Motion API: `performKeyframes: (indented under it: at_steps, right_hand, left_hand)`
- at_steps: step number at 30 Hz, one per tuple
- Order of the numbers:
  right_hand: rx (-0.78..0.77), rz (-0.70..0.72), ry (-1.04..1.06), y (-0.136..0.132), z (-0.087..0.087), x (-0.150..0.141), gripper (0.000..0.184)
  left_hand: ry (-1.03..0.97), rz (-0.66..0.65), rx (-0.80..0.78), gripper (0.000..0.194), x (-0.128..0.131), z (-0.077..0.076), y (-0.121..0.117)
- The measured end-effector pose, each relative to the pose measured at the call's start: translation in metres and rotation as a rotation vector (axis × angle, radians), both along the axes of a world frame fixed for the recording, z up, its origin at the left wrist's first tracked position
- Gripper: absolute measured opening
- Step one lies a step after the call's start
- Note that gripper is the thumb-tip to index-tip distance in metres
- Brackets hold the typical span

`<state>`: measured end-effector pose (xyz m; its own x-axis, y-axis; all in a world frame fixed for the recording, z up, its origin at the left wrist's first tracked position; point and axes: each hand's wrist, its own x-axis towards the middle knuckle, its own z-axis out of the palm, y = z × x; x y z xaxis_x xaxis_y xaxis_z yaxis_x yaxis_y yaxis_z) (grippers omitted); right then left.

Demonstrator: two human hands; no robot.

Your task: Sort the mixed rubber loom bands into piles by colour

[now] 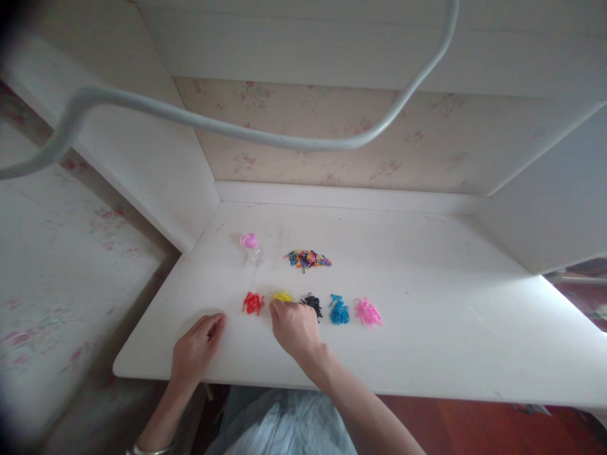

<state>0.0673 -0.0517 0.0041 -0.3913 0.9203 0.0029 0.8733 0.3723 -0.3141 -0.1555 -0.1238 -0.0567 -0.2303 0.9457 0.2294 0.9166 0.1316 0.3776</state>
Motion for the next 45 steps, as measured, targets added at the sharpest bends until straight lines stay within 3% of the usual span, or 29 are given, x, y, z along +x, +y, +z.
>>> performKeyframes:
  at_steps: [3, 7, 11, 14, 17, 21, 26, 33, 45]
  right_hand:
    - [0.006, -0.094, 0.238, -0.02, -0.012, 0.032, 0.035]
    - [-0.011, -0.337, 0.43, -0.049, -0.035, 0.083, 0.047]
    - [0.049, -0.578, 0.417, -0.063, -0.054, 0.13, 0.055]
    - [0.086, -0.624, 0.344, -0.063, -0.058, 0.149, 0.055]
    - [0.121, -0.597, 0.288, -0.062, -0.059, 0.154, 0.055]
    - [0.161, -0.535, 0.204, -0.065, -0.061, 0.15, 0.052]
    - [0.207, -0.5, 0.189, -0.068, -0.064, 0.15, 0.051]
    - [0.238, -0.475, 0.168, -0.067, -0.064, 0.151, 0.05]
    - [0.274, -0.457, 0.158, -0.068, -0.064, 0.152, 0.049]
  left_hand:
    - [-0.002, 0.006, 0.001, 0.025, 0.0, 0.0, 0.0]
    - [-0.054, 0.022, 0.007, 0.027, 0.008, 0.01, 0.009]
    - [-0.136, -0.089, -0.012, 0.028, 0.036, 0.036, 0.033]
    - [-0.12, -0.236, -0.023, 0.028, 0.068, 0.055, 0.062]
    - [-0.031, -0.323, -0.109, 0.024, 0.099, 0.061, 0.097]
    - [0.088, -0.339, -0.184, 0.023, 0.127, 0.054, 0.137]
    - [0.128, -0.3, -0.191, 0.028, 0.142, 0.041, 0.162]
    - [0.158, -0.26, -0.201, 0.028, 0.144, 0.038, 0.167]
    - [0.137, -0.169, -0.113, 0.032, 0.122, 0.056, 0.148]
